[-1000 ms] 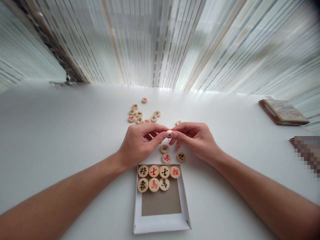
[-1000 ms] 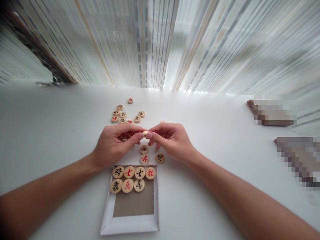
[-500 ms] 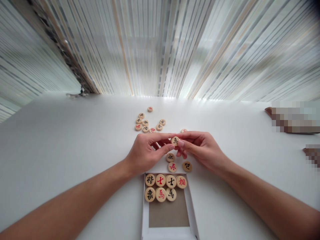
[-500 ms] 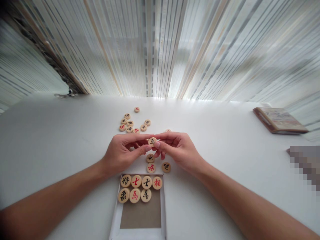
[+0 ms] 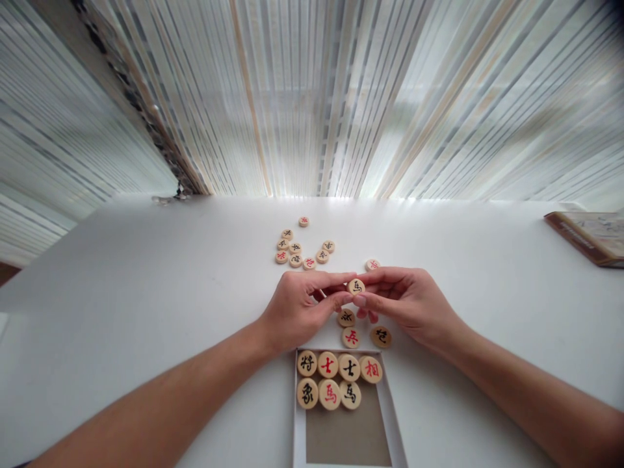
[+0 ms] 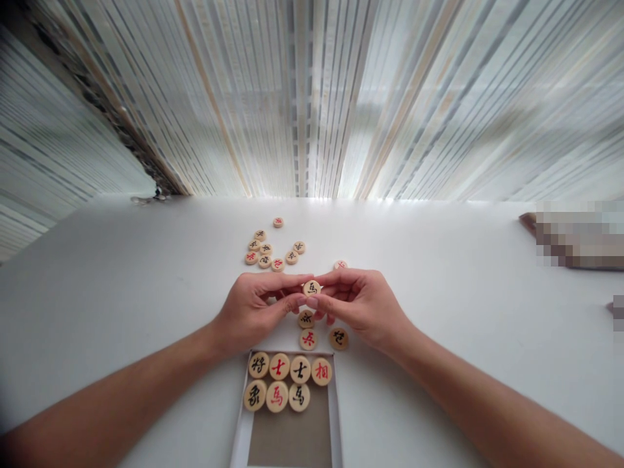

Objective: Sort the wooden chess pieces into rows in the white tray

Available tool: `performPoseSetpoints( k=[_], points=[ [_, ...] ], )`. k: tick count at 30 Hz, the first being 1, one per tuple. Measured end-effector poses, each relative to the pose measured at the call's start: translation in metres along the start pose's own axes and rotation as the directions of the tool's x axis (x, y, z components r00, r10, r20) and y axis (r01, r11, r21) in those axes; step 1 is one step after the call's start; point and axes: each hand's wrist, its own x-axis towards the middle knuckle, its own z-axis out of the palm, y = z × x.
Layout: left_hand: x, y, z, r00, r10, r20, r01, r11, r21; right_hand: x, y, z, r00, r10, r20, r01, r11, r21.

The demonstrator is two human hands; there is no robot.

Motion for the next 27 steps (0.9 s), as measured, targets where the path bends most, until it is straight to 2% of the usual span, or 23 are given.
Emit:
performPoseSetpoints(
  k=[5,15,21,27],
  points=[
    [0.0003,0.0015,0.0008,1.000,0.002,-0.002,-0.002,0.999,0.045,-0.0004,-0.0008,-0.0009,1.000,0.004,0.019,-0.004,1.000,-0.005],
    [0.0007,0.0034,0.0011,0.999,-0.024,-0.045,0.025,0.999,0.020,0.0002,0.0008,-0.0013,0.998,-0.059,0.030,0.060,0.998,-0.034],
    [-0.0003,0.0006,0.0032,0.994,-0.053,-0.091,0.053,0.999,0.005,-0.0007,-0.0013,-0.0011,0.994,-0.105,-0.018,0.102,0.987,-0.123],
    [0.0014,0.0022,0.0036,0.993,-0.037,-0.109,0.039,0.999,0.020,-0.0009,0.0021,-0.0020,0.992,-0.103,-0.073,0.092,0.986,-0.138]
  ],
)
